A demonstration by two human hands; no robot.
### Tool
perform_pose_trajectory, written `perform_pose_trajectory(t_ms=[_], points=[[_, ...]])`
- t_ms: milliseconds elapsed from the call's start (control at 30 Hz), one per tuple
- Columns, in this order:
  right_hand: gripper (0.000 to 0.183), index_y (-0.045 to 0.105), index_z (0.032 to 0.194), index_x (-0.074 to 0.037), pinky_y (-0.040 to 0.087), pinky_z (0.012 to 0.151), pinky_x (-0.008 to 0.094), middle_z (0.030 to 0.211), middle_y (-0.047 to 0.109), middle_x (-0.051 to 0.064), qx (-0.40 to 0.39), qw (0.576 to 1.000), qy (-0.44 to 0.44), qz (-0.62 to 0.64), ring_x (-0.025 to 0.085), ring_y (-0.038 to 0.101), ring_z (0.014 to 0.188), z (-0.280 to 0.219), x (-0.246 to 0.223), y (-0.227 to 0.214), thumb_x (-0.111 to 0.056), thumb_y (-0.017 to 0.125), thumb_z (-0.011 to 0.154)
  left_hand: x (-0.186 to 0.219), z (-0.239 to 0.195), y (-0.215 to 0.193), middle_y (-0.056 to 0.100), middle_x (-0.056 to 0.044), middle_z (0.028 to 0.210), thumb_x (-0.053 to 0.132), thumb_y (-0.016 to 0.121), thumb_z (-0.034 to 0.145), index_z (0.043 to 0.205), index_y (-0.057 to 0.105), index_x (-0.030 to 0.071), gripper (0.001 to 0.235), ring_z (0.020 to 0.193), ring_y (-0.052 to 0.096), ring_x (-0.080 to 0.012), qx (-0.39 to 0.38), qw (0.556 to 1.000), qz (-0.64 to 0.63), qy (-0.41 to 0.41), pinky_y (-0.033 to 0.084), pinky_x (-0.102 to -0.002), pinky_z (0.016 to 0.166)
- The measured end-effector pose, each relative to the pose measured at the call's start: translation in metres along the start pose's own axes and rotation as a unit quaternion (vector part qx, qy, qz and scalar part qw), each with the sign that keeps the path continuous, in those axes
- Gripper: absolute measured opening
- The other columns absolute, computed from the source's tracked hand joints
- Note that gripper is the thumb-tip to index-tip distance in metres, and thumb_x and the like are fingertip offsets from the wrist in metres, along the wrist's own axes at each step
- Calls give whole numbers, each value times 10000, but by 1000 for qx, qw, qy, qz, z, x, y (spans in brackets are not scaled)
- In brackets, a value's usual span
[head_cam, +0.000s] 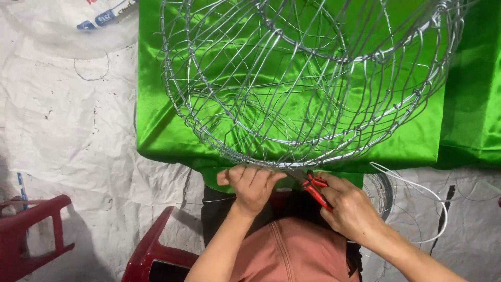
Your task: Assembling a wire cage or frame by joining and cutting metal wire segments manually and with pliers.
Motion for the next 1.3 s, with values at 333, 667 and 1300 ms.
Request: perform_pose_trajectory(t_ms=[333,667,1300], points=[[256,689,986,36,540,1017,428,1320,638,212,17,999,12,38,385,639,1216,0,-3,12,-13,656,736,15,26,-12,570,90,675,655,554,906,688,610,223,488,822,465,-209,-6,999,23,-37,234,-419,781],[251,636,985,48,505,824,389,1355,585,269,192,979,-53,-36,368,624,941,1,-18,19,91,663,739,28,41,-15,619,78,709,522,635,912,661,600,168,435,797,410,-218,-26,994,-46,-91,268,-386,756],[110,636,839,-150,418,701,410,1162,694,74,401,880,-79,-242,280,537,825,12,4,33,-84,650,926,15,24,-4,489,73,687,589,715,906,721,583,213,439,775,461,-220,-24,997,-10,-75,289,-456,865]])
Point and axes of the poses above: each hand's wrist, its own z-axis towards the middle knuckle, its own y-axis out of the palm, x = y × z, the point moved 3 cm from there along z, towards the middle knuckle
